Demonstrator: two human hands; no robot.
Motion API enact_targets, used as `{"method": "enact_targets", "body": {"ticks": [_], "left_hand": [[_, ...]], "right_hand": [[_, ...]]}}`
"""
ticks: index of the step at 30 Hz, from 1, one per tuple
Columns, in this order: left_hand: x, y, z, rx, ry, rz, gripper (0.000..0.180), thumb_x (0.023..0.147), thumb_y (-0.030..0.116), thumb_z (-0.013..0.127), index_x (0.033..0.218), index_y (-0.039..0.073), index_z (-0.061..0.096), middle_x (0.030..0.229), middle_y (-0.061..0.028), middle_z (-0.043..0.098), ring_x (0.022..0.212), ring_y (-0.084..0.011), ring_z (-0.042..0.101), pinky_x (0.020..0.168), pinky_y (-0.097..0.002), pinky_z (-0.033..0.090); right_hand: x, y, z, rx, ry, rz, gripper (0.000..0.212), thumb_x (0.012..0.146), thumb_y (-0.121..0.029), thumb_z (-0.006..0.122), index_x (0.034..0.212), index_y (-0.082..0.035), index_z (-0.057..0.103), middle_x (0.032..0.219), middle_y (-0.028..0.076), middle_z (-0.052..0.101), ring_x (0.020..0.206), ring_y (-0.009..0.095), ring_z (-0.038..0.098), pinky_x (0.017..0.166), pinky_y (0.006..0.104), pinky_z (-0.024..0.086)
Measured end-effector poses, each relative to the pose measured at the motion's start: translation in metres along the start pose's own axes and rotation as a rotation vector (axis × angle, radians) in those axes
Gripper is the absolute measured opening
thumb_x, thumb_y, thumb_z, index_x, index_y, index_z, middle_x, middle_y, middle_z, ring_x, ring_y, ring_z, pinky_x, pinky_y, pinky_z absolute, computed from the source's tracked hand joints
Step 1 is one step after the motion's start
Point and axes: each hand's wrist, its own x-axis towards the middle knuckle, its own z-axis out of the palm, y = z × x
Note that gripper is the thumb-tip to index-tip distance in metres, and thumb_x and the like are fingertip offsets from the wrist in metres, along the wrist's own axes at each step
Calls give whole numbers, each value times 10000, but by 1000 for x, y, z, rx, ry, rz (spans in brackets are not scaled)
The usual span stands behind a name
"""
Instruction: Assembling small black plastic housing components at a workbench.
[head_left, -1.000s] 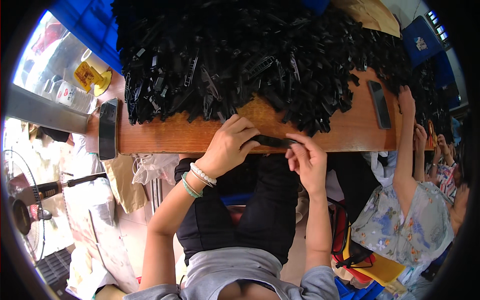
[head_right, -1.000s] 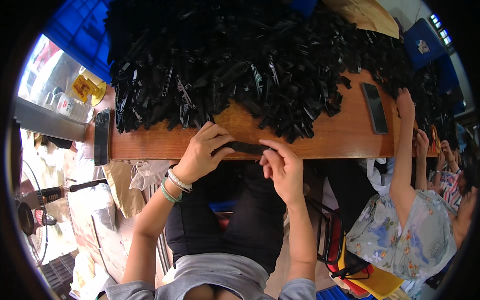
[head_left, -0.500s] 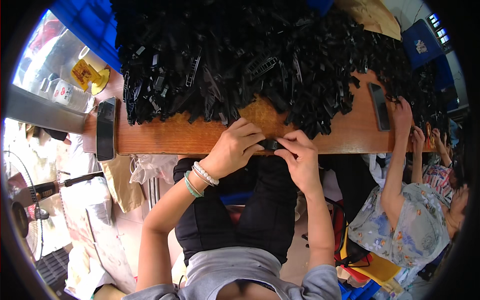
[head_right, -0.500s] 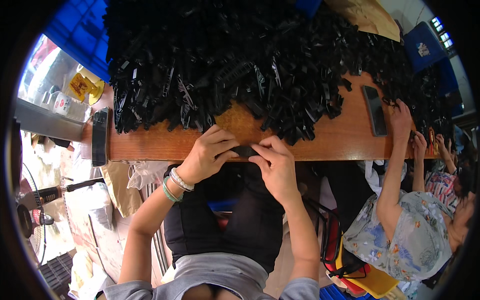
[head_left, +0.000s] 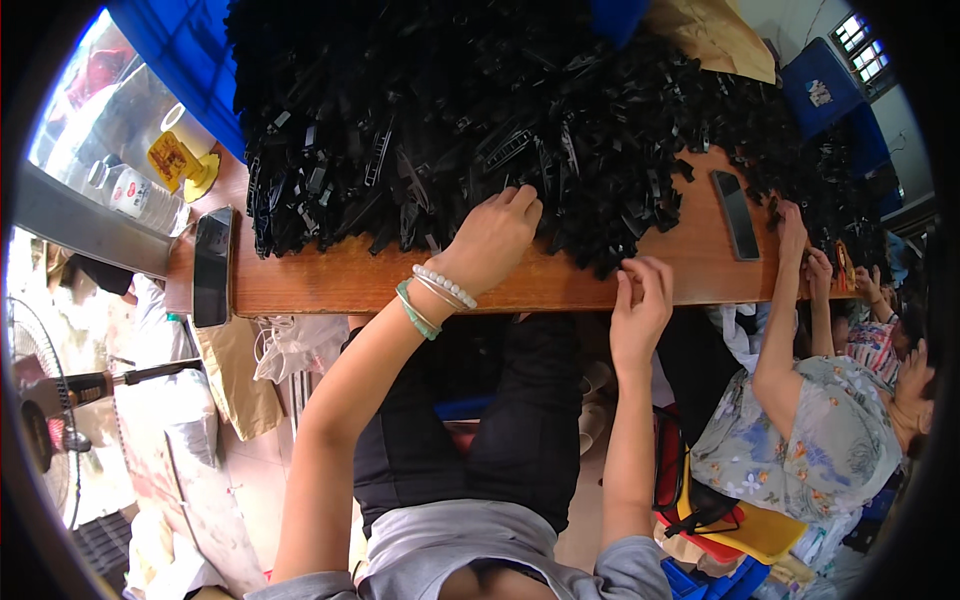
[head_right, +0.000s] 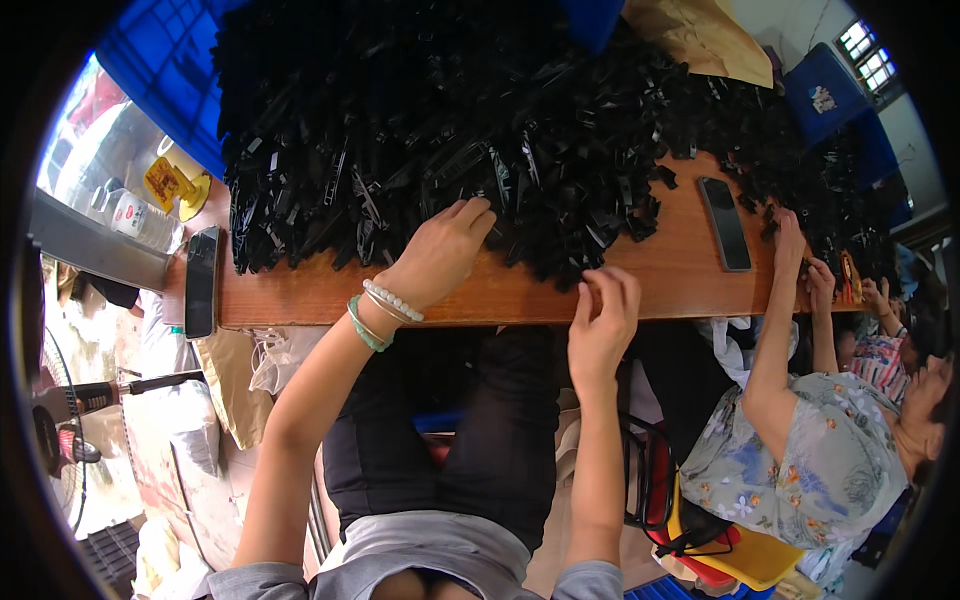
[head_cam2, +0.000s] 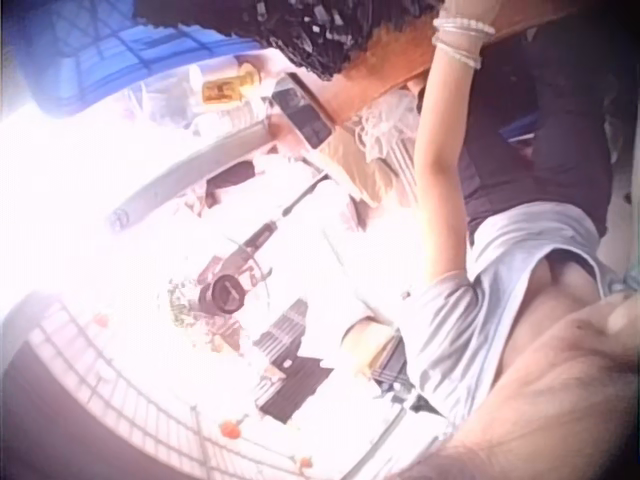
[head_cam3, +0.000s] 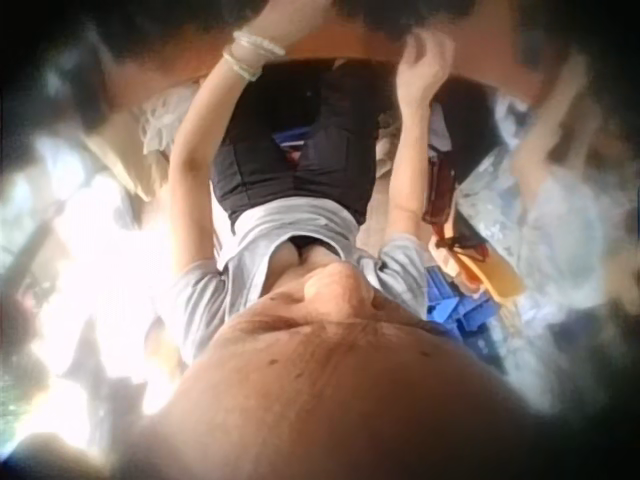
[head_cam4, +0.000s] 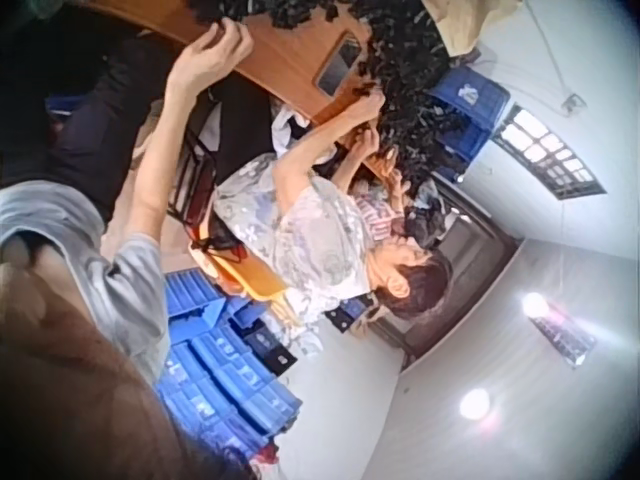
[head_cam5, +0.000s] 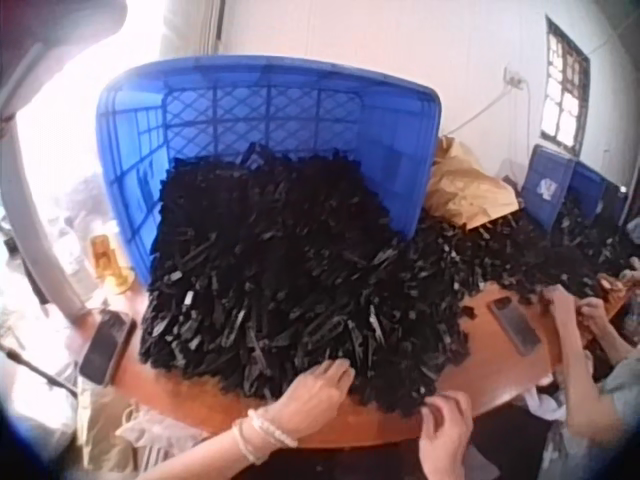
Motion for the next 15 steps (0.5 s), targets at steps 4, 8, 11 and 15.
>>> {"method": "enact_targets", "body": {"ticks": [4,8,11,15], "left_hand": [[-12,-1,-4,-31,91,96,428,666,-76,604,1094,-70,581,1152,-174,552,964,-302,605,828,-352,543],[-24,0,-10,-32,231,194,424,662,-76,599,1085,-82,588,1146,-175,563,938,-289,610,815,-349,548],[-32,-4,-8,-8,187,205,430,671,-68,597,1100,-91,586,1146,-189,569,938,-293,618,814,-352,552],[-31,2,-19,-45,193,181,421,682,-58,600,1101,-96,583,1151,-196,566,937,-297,618,817,-353,550]], "right_hand": [[10,29,-2,-149,-59,9,132,819,45,665,945,13,637,1000,124,600,981,331,563,832,416,461],[9,34,-3,-174,-85,-12,129,821,28,667,944,11,633,1016,128,606,982,340,554,849,426,451],[3,36,-3,-131,-45,6,124,833,28,659,954,10,636,1017,124,614,940,311,577,803,396,469],[-17,32,-12,14,135,187,122,877,13,646,999,22,635,986,99,635,798,193,620,689,307,480]]}}
